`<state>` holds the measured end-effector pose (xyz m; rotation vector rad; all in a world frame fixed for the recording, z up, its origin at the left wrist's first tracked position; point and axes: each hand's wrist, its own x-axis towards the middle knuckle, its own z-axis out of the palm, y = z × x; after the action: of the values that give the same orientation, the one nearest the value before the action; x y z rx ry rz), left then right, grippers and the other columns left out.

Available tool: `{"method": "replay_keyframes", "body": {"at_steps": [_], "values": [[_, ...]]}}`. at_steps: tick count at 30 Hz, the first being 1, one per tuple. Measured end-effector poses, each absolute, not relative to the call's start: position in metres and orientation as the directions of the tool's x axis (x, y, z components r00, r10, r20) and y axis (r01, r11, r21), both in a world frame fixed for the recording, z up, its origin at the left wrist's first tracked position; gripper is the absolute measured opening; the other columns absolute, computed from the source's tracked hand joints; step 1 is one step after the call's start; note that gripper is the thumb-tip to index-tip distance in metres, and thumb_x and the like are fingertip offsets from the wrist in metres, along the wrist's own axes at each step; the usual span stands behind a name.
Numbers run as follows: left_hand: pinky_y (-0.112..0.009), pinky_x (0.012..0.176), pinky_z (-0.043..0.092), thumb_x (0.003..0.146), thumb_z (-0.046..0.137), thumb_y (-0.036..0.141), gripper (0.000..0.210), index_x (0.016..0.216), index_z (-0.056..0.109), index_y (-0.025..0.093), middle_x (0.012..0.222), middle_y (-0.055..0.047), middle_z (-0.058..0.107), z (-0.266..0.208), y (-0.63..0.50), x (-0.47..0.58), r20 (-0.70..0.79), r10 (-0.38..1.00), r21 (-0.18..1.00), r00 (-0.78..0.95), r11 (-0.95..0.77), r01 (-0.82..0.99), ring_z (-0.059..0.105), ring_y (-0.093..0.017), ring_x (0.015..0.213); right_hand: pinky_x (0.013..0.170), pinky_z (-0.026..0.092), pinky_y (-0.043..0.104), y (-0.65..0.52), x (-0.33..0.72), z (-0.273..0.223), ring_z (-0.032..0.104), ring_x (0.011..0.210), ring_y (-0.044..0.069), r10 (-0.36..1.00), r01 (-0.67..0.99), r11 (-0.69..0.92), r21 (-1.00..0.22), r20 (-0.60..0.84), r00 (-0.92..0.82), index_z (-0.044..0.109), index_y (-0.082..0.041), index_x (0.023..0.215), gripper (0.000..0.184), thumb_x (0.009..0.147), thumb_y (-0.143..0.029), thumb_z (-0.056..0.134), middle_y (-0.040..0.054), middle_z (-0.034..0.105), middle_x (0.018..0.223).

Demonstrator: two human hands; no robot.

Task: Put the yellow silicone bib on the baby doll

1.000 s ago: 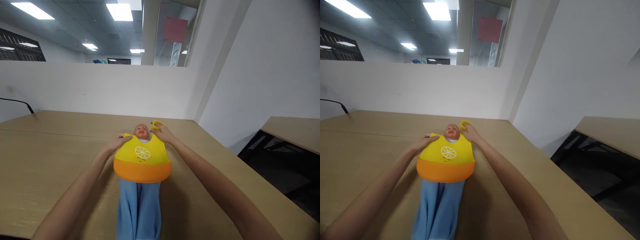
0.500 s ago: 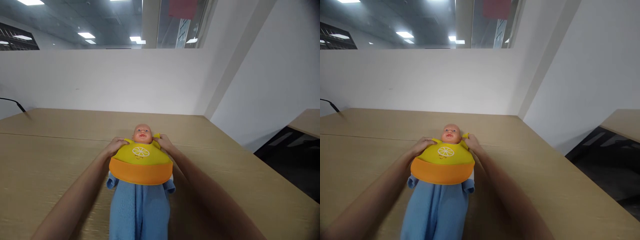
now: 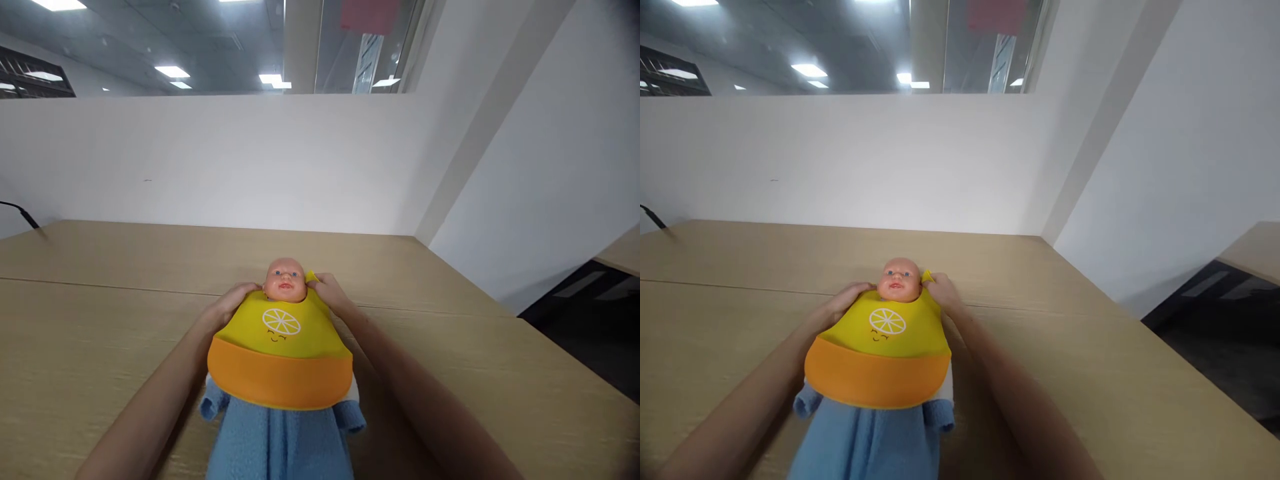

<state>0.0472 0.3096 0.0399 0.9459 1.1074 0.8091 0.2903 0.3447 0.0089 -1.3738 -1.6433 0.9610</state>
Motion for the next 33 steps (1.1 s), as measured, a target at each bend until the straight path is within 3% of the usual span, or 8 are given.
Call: {"method": "replay_keyframes", "body": {"at_steps": [6, 13, 20, 26, 33], "values": [[-0.031, 0.061, 0.051, 0.067, 0.062, 0.03, 0.02, 0.078, 0.066, 0.014, 0.068, -0.007, 0.07, 0.021, 0.323, 0.048, -0.47, 0.815, 0.796, 0.337, 0.557, -0.236, 0.064, -0.022, 0.061, 0.05, 0.035, 0.021, 0.343, 0.288, 0.011, 0.053, 0.062, 0.014, 0.99, 0.279, 0.079, -0.957, 0.042, -0.134, 0.058, -0.016, 0.071, 0.022, 0.072, -0.035, 0.047, 0.0001, 0.061, 0.068], [-0.029, 0.058, 0.047, 0.07, 0.058, 0.032, 0.019, 0.076, 0.065, 0.015, 0.062, -0.001, 0.068, 0.011, 0.326, 0.052, -0.41, 0.86, 0.813, 0.305, 0.496, -0.305, 0.062, -0.021, 0.057, 0.051, 0.038, 0.022, 0.343, 0.286, 0.001, 0.053, 0.058, 0.014, 0.991, 0.153, -0.022, -0.988, -0.041, -0.127, 0.059, -0.015, 0.068, 0.019, 0.067, -0.033, 0.053, 0.0001, 0.061, 0.064], [-0.029, 0.056, 0.046, 0.065, 0.06, 0.03, 0.016, 0.072, 0.063, 0.016, 0.061, -0.003, 0.068, 0.01, 0.324, 0.053, -0.387, 0.894, 0.842, 0.224, 0.442, -0.31, 0.062, -0.02, 0.054, 0.047, 0.033, 0.021, 0.346, 0.287, -0.002, 0.049, 0.052, 0.011, 0.995, 0.232, 0.017, -0.972, -0.006, -0.098, 0.056, -0.015, 0.06, 0.018, 0.065, -0.032, 0.056, -0.0018, 0.057, 0.056], [-0.029, 0.06, 0.046, 0.061, 0.06, 0.026, 0.017, 0.074, 0.062, 0.016, 0.064, -0.002, 0.067, 0.003, 0.327, 0.051, -0.283, 0.929, 0.875, 0.239, 0.352, -0.332, 0.062, -0.021, 0.059, 0.065, 0.047, 0.028, 0.353, 0.281, 0.001, 0.062, 0.075, 0.021, 0.974, 0.364, 0.112, -0.925, 0.03, -0.223, 0.069, -0.014, 0.075, 0.023, 0.065, -0.026, 0.052, 0.0042, 0.07, 0.081], [-0.027, 0.059, 0.043, 0.058, 0.06, 0.026, 0.015, 0.069, 0.058, 0.017, 0.06, 0.001, 0.062, 0.002, 0.329, 0.053, -0.246, 0.948, 0.869, 0.201, 0.308, -0.388, 0.057, -0.017, 0.056, 0.075, 0.05, 0.035, 0.354, 0.266, 0.012, 0.062, 0.095, 0.029, 0.966, 0.361, 0.14, -0.922, 0.047, -0.254, 0.072, -0.016, 0.088, 0.028, 0.065, -0.025, 0.059, 0.0069, 0.071, 0.099]]}}
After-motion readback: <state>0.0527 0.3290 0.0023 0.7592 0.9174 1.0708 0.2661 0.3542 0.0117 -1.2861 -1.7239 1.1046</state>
